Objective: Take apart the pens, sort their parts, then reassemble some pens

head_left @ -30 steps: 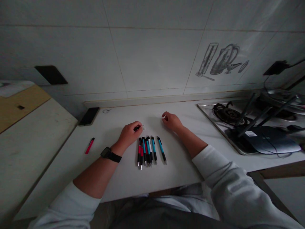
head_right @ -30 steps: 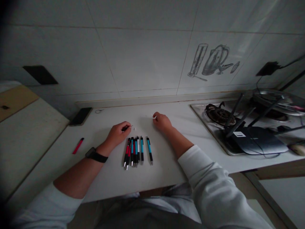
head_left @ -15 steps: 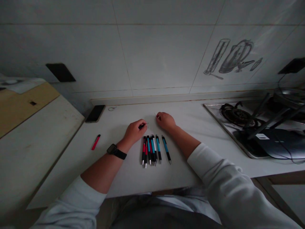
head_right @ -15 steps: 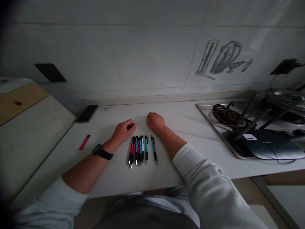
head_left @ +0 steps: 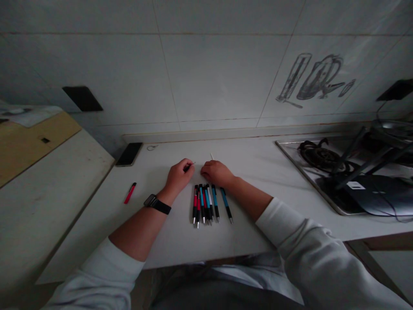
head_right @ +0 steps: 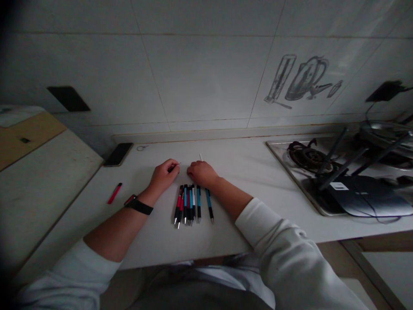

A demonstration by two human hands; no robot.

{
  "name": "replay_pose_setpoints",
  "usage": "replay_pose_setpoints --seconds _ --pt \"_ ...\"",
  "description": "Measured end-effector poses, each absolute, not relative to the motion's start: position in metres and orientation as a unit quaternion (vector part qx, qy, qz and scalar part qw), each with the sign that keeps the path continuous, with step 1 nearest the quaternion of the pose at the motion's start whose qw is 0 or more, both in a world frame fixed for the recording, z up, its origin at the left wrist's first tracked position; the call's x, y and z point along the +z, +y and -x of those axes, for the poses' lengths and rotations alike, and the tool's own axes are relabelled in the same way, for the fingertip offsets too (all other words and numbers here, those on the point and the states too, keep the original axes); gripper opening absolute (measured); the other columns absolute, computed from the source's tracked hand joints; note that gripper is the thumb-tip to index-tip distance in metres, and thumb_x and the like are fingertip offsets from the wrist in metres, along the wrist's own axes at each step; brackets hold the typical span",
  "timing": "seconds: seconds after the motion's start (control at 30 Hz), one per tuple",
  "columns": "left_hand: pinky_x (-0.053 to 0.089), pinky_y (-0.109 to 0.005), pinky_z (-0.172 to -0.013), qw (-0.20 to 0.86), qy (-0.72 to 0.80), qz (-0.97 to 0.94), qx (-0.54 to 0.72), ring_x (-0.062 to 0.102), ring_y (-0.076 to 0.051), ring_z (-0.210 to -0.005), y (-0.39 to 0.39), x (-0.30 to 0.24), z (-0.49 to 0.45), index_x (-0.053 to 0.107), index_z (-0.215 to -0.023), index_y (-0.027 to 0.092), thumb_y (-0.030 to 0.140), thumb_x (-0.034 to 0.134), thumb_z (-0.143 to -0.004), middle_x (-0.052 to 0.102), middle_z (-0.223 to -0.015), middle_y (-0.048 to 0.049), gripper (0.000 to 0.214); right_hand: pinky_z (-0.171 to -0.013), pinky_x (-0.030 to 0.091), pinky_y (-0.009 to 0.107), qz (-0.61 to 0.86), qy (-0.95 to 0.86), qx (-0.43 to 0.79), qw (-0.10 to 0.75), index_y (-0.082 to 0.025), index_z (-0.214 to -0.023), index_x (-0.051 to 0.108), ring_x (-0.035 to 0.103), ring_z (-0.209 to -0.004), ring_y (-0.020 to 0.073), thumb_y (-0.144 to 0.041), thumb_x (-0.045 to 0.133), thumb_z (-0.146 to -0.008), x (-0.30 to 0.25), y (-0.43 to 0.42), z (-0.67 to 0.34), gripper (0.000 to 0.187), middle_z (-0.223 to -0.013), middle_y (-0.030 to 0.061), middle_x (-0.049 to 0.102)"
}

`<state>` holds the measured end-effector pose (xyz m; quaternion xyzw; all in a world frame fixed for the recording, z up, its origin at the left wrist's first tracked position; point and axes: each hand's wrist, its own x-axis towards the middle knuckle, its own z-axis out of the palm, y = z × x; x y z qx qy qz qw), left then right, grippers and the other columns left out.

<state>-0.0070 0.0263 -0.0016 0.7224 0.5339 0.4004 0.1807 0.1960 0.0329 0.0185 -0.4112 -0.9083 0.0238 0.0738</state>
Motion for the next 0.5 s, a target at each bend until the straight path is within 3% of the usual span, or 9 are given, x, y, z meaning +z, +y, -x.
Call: replay_pose_setpoints --seconds 0.27,0.5 --pt "0.049 -0.028 -0.073 0.183 0.526 -0.727 0.402 0.068 -0.017 -0.079 0.026 -0.001 0.008 0.068 -0.091 0.022 0.033 0.057 -0.091 0.074 -0.085 -0.0016 0.015 -0.093 0.043 0.031 0.386 -0.92 0.03 0.064 -0.017 -0.123 0.07 0.062 -0.102 0.0218 -0.013 0.054 -0.096 0.019 0.025 -0.199 0.031 -0.112 0.0126 0.068" --pt "0.05 -0.027 -0.075 0.199 0.528 -0.719 0.406 0.069 -0.017 -0.082 0.028 -0.003 0.01 0.068 -0.093 0.022 0.033 0.058 -0.09 0.075 -0.087 -0.0015 0.015 -0.096 0.044 0.028 0.474 -0.857 0.058 0.193 -0.016 -0.117 0.071 0.061 -0.103 0.0184 -0.008 0.044 -0.098 0.016 0.064 -0.253 0.034 -0.119 0.0121 0.064"
